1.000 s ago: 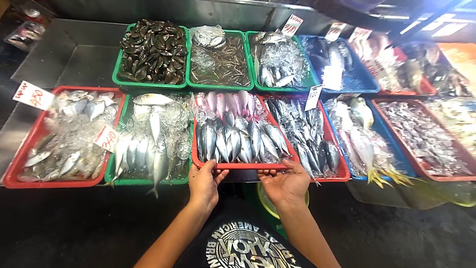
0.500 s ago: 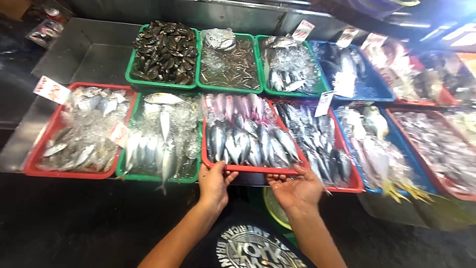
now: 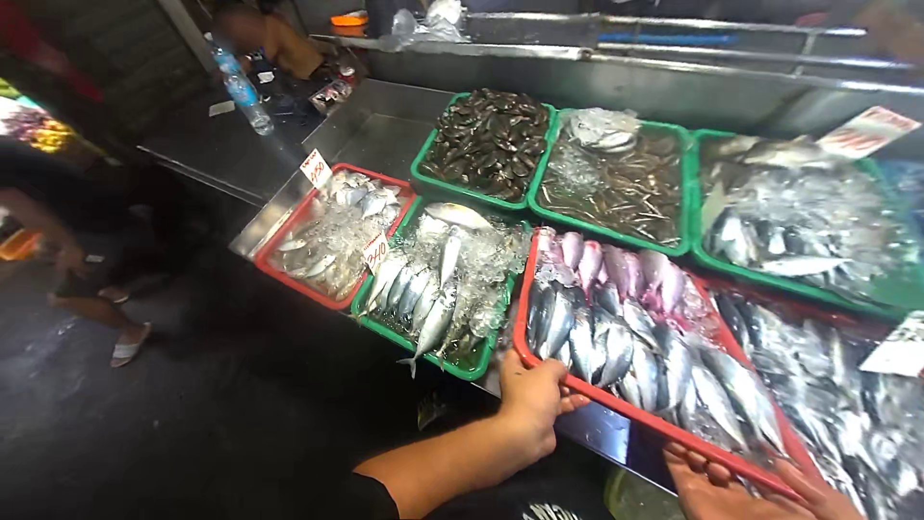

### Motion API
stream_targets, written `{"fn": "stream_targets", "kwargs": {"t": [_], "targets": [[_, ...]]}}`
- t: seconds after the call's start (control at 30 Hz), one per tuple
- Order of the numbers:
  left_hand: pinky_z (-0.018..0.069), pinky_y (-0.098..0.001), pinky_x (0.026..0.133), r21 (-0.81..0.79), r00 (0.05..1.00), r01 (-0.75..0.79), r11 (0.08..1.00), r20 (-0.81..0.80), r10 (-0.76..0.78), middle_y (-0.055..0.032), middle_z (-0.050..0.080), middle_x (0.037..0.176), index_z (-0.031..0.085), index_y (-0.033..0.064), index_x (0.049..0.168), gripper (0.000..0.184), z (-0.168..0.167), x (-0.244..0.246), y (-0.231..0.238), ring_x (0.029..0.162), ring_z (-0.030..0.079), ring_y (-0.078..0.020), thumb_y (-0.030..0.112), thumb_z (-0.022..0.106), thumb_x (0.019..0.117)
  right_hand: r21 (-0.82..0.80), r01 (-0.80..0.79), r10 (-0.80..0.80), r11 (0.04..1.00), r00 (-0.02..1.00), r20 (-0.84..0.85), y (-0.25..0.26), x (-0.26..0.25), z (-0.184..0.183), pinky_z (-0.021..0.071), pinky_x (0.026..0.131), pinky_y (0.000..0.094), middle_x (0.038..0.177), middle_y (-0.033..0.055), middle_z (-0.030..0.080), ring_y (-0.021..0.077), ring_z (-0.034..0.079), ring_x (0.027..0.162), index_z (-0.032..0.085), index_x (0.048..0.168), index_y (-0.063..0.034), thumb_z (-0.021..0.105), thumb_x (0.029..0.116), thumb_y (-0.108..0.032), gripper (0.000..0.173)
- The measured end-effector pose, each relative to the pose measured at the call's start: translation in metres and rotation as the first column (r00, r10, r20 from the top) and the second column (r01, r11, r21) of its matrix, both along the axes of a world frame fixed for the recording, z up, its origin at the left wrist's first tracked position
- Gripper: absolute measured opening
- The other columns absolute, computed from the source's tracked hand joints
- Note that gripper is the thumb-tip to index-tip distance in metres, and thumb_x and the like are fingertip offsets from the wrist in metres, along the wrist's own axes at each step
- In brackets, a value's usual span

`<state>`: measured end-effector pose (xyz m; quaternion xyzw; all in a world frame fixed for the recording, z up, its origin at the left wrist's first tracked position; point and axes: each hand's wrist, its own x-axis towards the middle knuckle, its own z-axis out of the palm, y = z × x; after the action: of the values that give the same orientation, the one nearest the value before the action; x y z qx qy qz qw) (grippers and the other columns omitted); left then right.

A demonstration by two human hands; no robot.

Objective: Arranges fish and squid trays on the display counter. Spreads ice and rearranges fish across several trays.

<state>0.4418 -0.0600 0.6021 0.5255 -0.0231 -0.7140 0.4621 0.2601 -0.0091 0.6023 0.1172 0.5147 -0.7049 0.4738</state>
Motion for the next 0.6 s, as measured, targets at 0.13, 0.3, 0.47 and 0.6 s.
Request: {"fn": "stream_targets", "kwargs": {"t": [0.13, 0.3, 0.47, 0.6], "targets": [[0.0632, -0.0411, 0.063, -0.006, 1.0, 0.0, 1.0, -0.009, 0.0, -0.0164, 0.062, 0.089, 0.045, 0.0009, 0.126, 0.036, 0.0021, -0.0015, -0.0008, 0.067, 0.068, -0.025, -0.001, 0.062, 0.0954, -0.018, -0.015, 0.016, 1.0, 1.0, 0.02, -0.0007, -0.0023, 0.0029, 0.0586, 0.07, 0.0404, 0.068, 0.0014, 0.055, 0.0166, 0.062, 0.062, 0.047, 0.094, -0.0149, 0.04, 0.1018, -0.04, 0.028], [0.0632, -0.0409, 0.062, -0.007, 1.0, -0.004, 1.0, -0.015, 0.004, -0.0159, 0.061, 0.089, 0.045, 0.0015, 0.125, 0.035, 0.0067, -0.0009, -0.0022, 0.067, 0.068, -0.0246, -0.001, 0.063, 0.095, -0.072, -0.016, 0.016, 0.997, 1.0, 0.003, 0.0001, -0.0069, 0.003, 0.0583, 0.069, 0.0449, 0.067, 0.0021, 0.055, 0.0185, 0.062, 0.062, 0.048, 0.093, -0.014, 0.045, 0.0997, -0.041, 0.028], [0.0636, -0.0415, 0.063, -0.016, 1.0, -0.002, 1.0, -0.023, 0.002, -0.0165, 0.062, 0.091, 0.045, 0.0016, 0.126, 0.036, 0.0073, -0.0009, -0.0023, 0.069, 0.068, -0.0252, -0.001, 0.063, 0.0948, -0.051, -0.005, 0.004, 0.999, 1.0, -0.011, -0.001, -0.0069, 0.0062, 0.0583, 0.068, 0.0439, 0.067, 0.0018, 0.055, 0.018, 0.062, 0.062, 0.048, 0.093, -0.0146, 0.046, 0.0994, -0.041, 0.027], [0.0637, -0.0419, 0.064, -0.017, 0.999, -0.008, 1.0, -0.034, 0.008, -0.0165, 0.062, 0.091, 0.044, 0.0015, 0.127, 0.037, 0.0077, -0.0003, -0.0022, 0.069, 0.068, -0.0255, -0.001, 0.063, 0.0947, -0.058, -0.02, 0.019, 0.998, 1.0, -0.015, -0.0006, -0.0075, 0.0061, 0.0584, 0.069, 0.0457, 0.07, 0.0032, 0.056, 0.0192, 0.062, 0.064, 0.048, 0.095, -0.0137, 0.045, 0.1007, -0.04, 0.028]]}}
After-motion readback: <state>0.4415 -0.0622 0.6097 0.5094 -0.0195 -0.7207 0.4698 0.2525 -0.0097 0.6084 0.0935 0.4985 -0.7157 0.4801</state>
